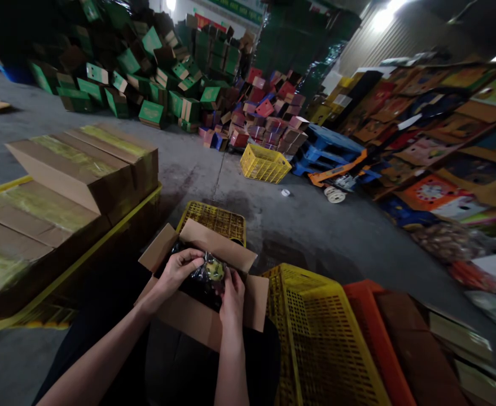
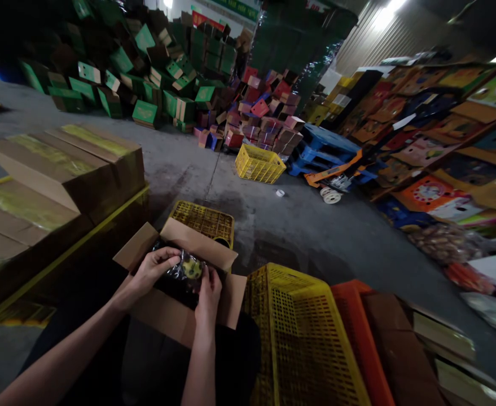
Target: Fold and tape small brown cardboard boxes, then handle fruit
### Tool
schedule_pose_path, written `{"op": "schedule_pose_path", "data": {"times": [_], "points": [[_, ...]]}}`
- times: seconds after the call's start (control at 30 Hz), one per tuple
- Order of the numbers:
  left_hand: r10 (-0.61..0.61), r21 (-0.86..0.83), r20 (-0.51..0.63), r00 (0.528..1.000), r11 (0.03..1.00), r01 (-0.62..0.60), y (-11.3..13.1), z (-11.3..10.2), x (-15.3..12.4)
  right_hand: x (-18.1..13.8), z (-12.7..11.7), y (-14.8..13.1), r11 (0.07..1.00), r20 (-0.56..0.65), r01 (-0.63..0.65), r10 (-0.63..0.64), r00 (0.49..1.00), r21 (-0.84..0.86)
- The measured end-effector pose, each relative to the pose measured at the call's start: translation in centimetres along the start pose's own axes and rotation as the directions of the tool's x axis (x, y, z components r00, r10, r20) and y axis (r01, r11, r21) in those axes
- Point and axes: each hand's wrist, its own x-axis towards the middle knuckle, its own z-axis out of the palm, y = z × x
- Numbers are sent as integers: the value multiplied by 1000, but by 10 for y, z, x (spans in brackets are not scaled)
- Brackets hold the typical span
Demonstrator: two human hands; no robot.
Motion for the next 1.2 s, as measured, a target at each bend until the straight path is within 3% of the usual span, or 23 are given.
{"op": "schedule_pose_path", "data": {"times": [0.13,0.27,0.37,0.47,0.53,0.67,0.8,1.0,1.1,1.2], "points": [[32,-8,0,999,999,-32,-2,2,2,-3,-1,-3,996,-7,56,-56,998,69],[38,-20,35,999,999,-37,-21,4,8,-4,-3,0,987,-79,125,-117,990,98],[56,7,-40,998,998,-56,-35,4,13,-5,-4,0,972,-53,219,-215,975,90],[81,115,-147,986,991,-65,-39,3,14,-8,-5,-4,951,15,304,-305,952,61],[51,123,-141,989,992,-33,-35,3,12,-11,-5,-7,943,88,331,-333,939,39],[-21,38,56,998,999,18,-15,2,4,-15,-6,-10,928,204,372,-359,911,-28],[8,-72,242,970,997,9,3,2,0,-19,-6,-13,886,306,449,-398,865,-116],[45,-88,106,993,995,-36,2,3,3,-26,-4,-21,863,510,487,-359,782,-138],[13,-83,82,997,997,-6,-5,2,2,-24,-4,-17,881,458,463,-373,807,-97],[-22,-68,67,998,997,26,-9,1,1,-17,-5,-9,878,251,470,-437,863,-88]]}}
